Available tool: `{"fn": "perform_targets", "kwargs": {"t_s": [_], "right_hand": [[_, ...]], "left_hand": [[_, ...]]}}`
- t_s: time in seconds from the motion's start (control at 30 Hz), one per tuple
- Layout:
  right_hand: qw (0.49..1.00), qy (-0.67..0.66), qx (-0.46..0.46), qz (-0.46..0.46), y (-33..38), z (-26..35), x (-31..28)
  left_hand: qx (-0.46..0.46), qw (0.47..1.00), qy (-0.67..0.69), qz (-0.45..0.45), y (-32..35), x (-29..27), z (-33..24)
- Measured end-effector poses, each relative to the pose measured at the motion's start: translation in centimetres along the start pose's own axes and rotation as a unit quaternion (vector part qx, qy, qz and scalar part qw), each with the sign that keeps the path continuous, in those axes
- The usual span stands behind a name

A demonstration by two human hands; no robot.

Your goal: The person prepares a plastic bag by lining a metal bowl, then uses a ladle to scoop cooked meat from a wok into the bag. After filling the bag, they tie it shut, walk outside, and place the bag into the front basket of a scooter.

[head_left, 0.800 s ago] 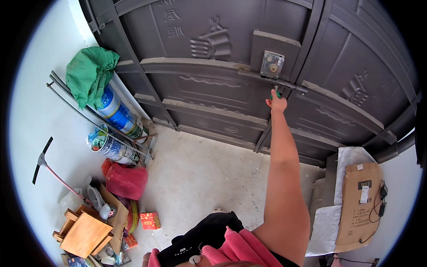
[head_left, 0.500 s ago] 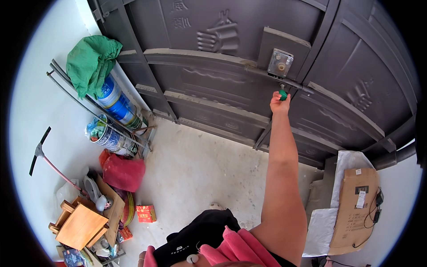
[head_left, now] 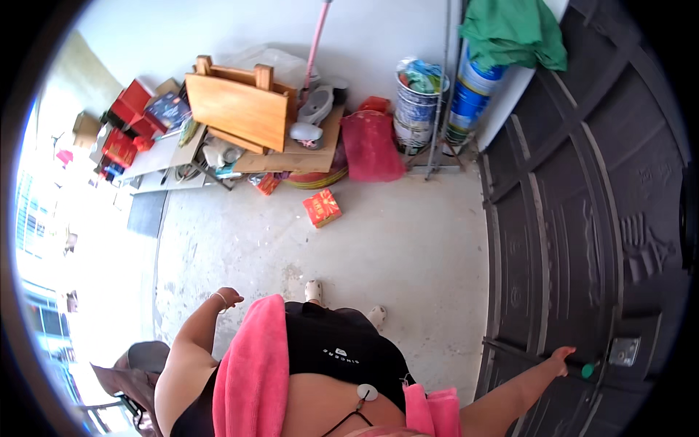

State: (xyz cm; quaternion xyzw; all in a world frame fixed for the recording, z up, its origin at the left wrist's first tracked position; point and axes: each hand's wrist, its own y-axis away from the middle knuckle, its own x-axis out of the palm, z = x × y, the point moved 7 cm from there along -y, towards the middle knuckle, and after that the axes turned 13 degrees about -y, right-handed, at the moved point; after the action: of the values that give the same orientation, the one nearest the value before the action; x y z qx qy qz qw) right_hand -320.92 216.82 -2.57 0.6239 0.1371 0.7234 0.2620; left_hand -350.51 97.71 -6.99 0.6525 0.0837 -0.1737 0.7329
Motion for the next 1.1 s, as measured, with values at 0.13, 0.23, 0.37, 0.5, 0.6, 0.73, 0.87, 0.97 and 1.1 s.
{"fn": "perform_targets", "kwargs": {"t_s": [0.13,0.23,0.37,0.5,0.6,0.73,0.87,0.97,1.1], "right_hand": [[0.932,0.328,0.036,-0.150,10.6,-4.9,-21.6],[0.775,0.547,0.204,-0.240,24.5,-9.7,-37.8],[0.626,0.650,0.306,-0.303,44.2,-17.3,-48.8],[0.619,0.701,0.272,-0.226,55.4,-28.0,-50.0],[0.622,0.709,0.333,-0.002,61.0,-38.2,-48.3],[0.575,0.736,0.348,0.076,70.7,-47.5,-49.9],[0.510,0.778,0.364,0.042,80.3,-53.1,-59.2],[0.445,0.812,0.378,0.014,88.3,-57.7,-66.7],[0.320,0.866,0.367,0.118,104.8,-66.4,-77.8]], "left_hand": [[-0.038,0.991,0.129,-0.002,-0.2,6.8,3.9],[-0.036,0.972,0.231,-0.016,-1.8,11.8,6.9],[-0.053,0.958,0.273,-0.063,-4.0,17.3,15.3],[-0.107,0.937,0.320,-0.089,-3.5,18.2,24.9],[-0.150,0.924,0.339,-0.091,-2.5,18.1,31.7],[-0.188,0.877,0.424,-0.127,-3.1,17.7,39.9],[-0.215,0.837,0.487,-0.121,-3.5,17.5,47.0],[-0.292,0.786,0.534,-0.110,-1.1,20.0,51.5],[-0.366,0.667,0.641,-0.102,2.8,25.3,52.5]]}}
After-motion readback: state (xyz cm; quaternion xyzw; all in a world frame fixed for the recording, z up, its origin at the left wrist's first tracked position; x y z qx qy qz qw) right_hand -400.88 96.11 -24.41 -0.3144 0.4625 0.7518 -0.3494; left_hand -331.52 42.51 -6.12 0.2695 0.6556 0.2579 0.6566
